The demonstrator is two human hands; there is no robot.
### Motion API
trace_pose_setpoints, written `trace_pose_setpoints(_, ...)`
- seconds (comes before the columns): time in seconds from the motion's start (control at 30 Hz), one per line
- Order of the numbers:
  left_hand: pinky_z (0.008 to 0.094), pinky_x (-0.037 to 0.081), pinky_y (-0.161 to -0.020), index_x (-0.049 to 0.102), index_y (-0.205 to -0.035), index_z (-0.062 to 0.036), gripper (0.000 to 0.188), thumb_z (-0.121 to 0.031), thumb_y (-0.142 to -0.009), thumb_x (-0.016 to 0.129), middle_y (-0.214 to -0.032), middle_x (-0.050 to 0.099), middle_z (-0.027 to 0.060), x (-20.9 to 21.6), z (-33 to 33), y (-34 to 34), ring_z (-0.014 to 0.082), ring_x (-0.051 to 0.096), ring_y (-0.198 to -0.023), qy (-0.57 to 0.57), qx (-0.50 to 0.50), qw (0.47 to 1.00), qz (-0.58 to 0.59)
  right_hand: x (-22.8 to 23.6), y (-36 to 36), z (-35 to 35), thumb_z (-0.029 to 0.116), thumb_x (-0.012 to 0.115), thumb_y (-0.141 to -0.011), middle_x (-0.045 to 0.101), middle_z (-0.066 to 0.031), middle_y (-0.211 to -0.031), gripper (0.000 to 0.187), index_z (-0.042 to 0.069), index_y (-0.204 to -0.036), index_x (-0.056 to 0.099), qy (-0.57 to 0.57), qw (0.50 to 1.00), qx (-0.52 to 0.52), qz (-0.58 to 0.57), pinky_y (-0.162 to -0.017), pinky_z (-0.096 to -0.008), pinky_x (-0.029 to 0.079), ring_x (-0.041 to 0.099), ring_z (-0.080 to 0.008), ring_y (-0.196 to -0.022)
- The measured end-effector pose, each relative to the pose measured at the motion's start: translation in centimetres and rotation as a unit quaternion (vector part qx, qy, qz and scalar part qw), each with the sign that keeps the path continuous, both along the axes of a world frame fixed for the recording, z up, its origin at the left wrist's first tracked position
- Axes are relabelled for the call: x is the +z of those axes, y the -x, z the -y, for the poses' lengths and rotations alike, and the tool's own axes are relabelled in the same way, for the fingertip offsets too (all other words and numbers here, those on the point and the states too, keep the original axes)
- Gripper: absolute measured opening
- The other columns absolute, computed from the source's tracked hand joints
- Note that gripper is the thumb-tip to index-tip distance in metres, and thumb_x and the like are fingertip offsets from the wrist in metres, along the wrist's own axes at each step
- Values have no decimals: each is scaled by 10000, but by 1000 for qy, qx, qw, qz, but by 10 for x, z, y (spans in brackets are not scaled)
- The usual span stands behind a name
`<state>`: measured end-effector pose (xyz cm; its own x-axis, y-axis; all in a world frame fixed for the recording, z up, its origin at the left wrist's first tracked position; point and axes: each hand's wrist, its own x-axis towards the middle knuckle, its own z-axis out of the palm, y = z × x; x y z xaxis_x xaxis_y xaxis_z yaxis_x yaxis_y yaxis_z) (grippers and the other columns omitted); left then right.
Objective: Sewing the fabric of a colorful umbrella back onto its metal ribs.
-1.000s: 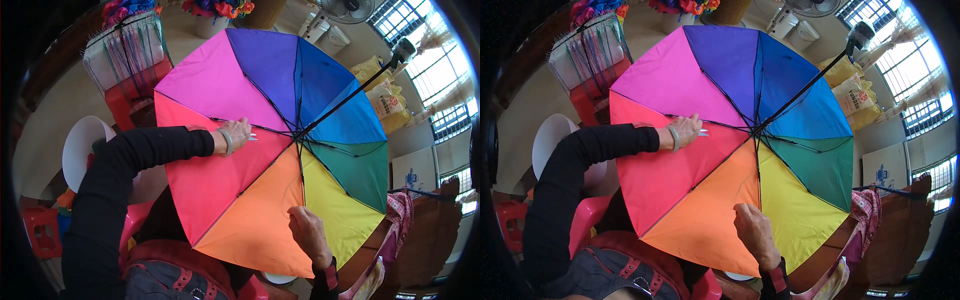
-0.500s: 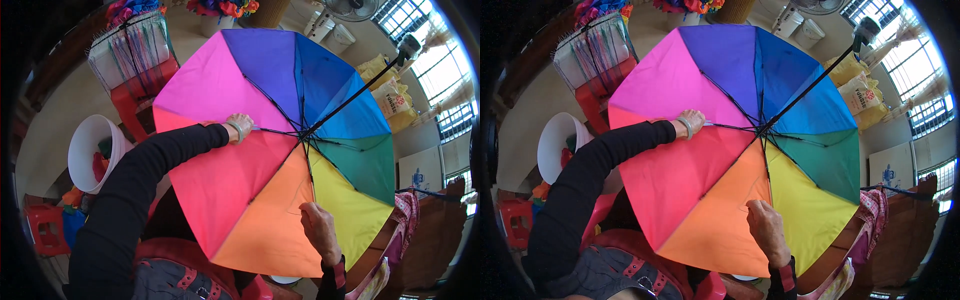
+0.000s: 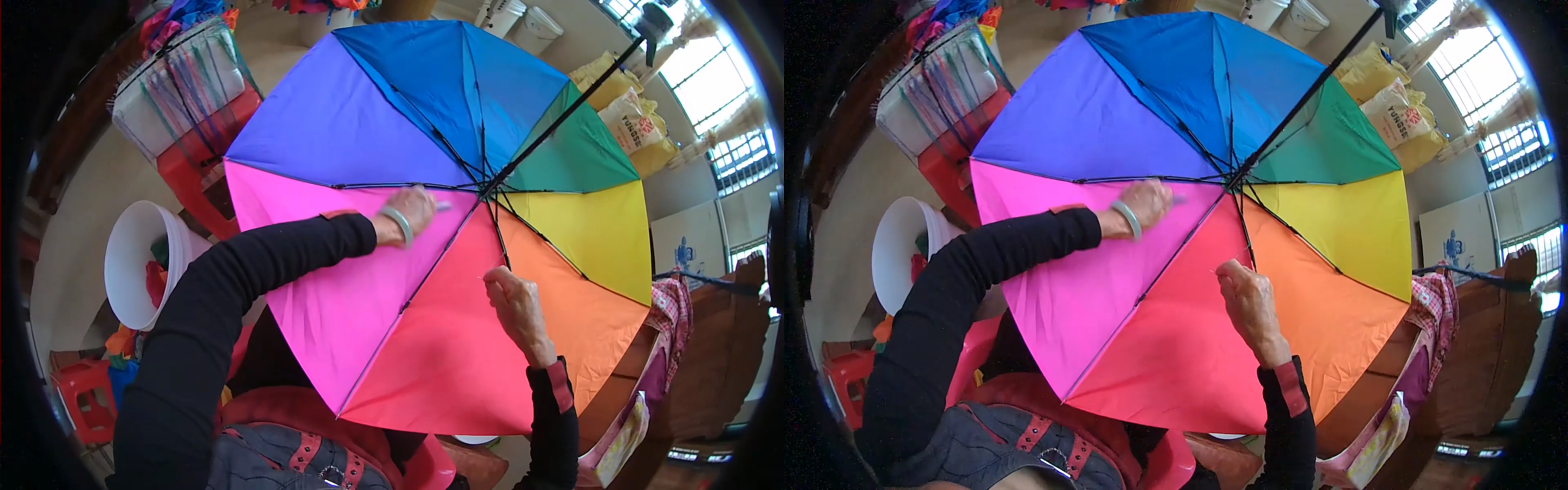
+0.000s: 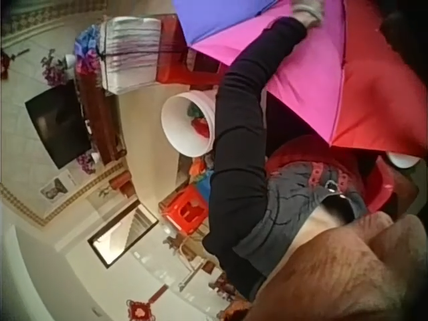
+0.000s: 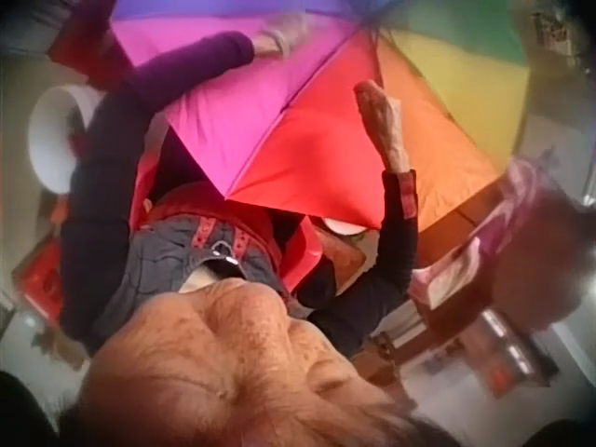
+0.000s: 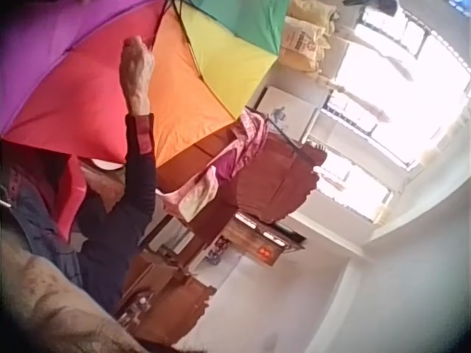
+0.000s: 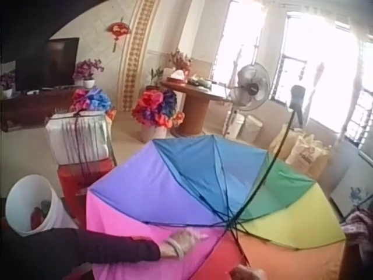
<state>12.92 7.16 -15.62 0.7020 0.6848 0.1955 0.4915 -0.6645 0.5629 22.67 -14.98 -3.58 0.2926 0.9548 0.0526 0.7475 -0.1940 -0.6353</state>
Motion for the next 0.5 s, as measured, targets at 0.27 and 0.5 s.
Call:
trace_pose_setpoints(0.27,418,503,-692,620,-819,-9,203,-110,-795,446,-812,618,212,19,-43,-11,326,621,-773,-145,-50,977,-151,-32,-23,0,51,559,-773,546,-162,-641,38,17,-772,573,39,996,-43,-70,-526,-348,429,563,-273,-584)
trace_pose_setpoints(0.5,413,504,-695,632,-769,-2,166,-95,-746,496,-826,607,231,28,-4,-62,355,614,-773,29,-75,985,-153,-42,-63,-36,67,577,-742,514,-137,-651,48,30,-765,596,-87,991,-97,33,-604,-362,426,538,-279,-664)
